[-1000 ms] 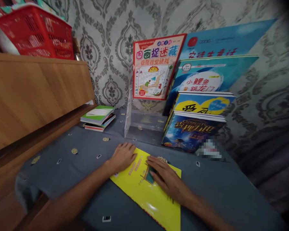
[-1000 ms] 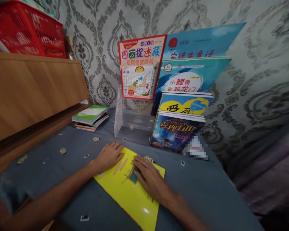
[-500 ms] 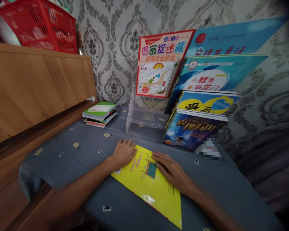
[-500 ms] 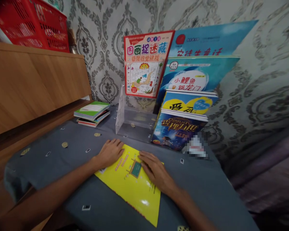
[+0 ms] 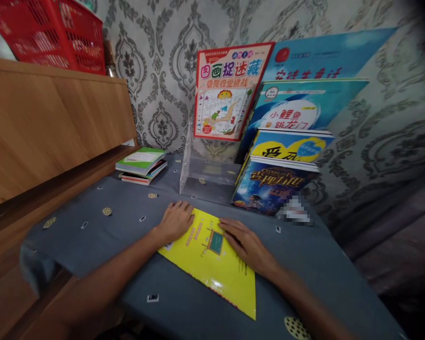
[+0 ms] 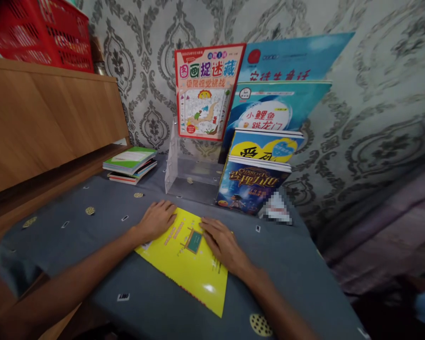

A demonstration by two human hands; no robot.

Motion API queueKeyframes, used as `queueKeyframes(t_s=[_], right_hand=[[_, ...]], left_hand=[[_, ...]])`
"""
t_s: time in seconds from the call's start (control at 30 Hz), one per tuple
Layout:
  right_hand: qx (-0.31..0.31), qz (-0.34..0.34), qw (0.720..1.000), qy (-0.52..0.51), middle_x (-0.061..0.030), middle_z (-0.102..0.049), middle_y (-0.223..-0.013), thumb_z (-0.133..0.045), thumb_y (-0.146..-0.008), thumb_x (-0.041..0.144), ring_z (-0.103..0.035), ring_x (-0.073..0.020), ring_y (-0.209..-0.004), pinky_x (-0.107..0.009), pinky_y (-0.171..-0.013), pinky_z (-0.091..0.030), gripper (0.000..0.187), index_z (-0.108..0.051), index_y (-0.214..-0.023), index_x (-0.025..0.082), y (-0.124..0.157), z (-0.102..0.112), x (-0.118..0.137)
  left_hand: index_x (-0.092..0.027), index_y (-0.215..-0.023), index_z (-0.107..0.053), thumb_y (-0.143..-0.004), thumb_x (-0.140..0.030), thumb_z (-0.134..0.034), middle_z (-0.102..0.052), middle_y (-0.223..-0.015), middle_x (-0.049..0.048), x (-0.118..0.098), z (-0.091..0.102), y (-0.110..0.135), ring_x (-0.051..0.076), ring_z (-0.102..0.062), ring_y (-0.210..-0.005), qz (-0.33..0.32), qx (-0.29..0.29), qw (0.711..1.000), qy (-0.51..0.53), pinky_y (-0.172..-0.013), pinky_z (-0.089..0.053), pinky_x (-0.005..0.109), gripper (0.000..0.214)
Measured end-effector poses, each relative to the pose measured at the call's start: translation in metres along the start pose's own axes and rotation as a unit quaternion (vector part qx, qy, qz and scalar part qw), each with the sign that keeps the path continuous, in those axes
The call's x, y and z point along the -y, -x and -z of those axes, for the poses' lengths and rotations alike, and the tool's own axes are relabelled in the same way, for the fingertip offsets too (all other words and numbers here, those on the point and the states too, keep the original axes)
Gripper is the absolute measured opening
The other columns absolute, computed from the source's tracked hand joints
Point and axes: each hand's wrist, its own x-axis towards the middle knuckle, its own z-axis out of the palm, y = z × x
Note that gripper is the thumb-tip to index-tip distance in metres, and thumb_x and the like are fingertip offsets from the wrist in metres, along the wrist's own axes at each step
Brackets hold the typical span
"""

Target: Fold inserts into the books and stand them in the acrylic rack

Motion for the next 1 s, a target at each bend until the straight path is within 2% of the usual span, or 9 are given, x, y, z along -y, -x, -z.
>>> queueKeyframes(t_s=[0.57, 0.67, 0.77, 0.9, 1.0], right_hand=[[0.007, 0.017, 0.998, 0.060, -0.0135, -0.070, -0.128, -0.042, -0.101, 0.029, -0.063, -0.0304, -0.124, -0.056, -0.103, -0.053, 0.037, -0.070, -0.124, 0.021, -0.004, 0.001, 0.009], [0.003, 0.021, 0.997, 0.079, -0.0127, -0.071, -0.127, -0.043, -0.101, 0.027, -0.064, -0.0298, -0.123, -0.055, -0.101, -0.054, 0.036, -0.070, -0.123, 0.023, -0.005, 0.001, 0.008], [0.004, 0.029, 0.995, 0.097, -0.0128, -0.072, -0.125, -0.043, -0.100, 0.026, -0.064, -0.0297, -0.122, -0.055, -0.100, -0.054, 0.035, -0.071, -0.121, 0.023, -0.005, 0.003, 0.010], [0.009, 0.042, 0.994, 0.101, -0.0139, -0.072, -0.122, -0.043, -0.100, 0.024, -0.065, -0.0299, -0.118, -0.055, -0.099, -0.054, 0.034, -0.071, -0.120, 0.022, -0.004, 0.005, 0.019], [0.023, 0.061, 0.992, 0.104, -0.0144, -0.071, -0.125, -0.045, -0.100, 0.025, -0.064, -0.0307, -0.120, -0.055, -0.101, -0.053, 0.033, -0.069, -0.122, 0.021, -0.002, 0.002, 0.037]], left_hand=[[-0.018, -0.114, -0.061, -0.102, -0.025, -0.040, -0.064, -0.122, 0.0108, -0.001, -0.002, 0.003, 0.025, -0.058, -0.115, 0.012, -0.012, 1.000, 0.017, -0.096, -0.045, 0.041, 0.025], [-0.018, -0.112, -0.062, -0.102, -0.024, -0.038, -0.062, -0.126, 0.0119, -0.001, -0.003, 0.003, 0.026, -0.055, -0.118, -0.006, -0.030, 1.000, 0.008, -0.098, -0.044, 0.042, 0.026], [-0.018, -0.108, -0.063, -0.102, -0.022, -0.036, -0.064, -0.118, 0.0122, 0.000, -0.003, 0.003, 0.025, -0.057, -0.112, -0.026, -0.024, 0.999, 0.000, -0.096, -0.045, 0.041, 0.028], [-0.017, -0.106, -0.062, -0.103, -0.023, -0.035, -0.065, -0.111, 0.0115, 0.000, -0.003, 0.003, 0.025, -0.058, -0.105, -0.029, -0.018, 0.999, -0.003, -0.091, -0.046, 0.040, 0.028], [-0.016, -0.106, -0.061, -0.103, -0.022, -0.035, -0.064, -0.112, 0.0110, 0.002, -0.005, 0.003, 0.025, -0.057, -0.107, -0.035, -0.021, 0.999, -0.010, -0.091, -0.045, 0.039, 0.026]])
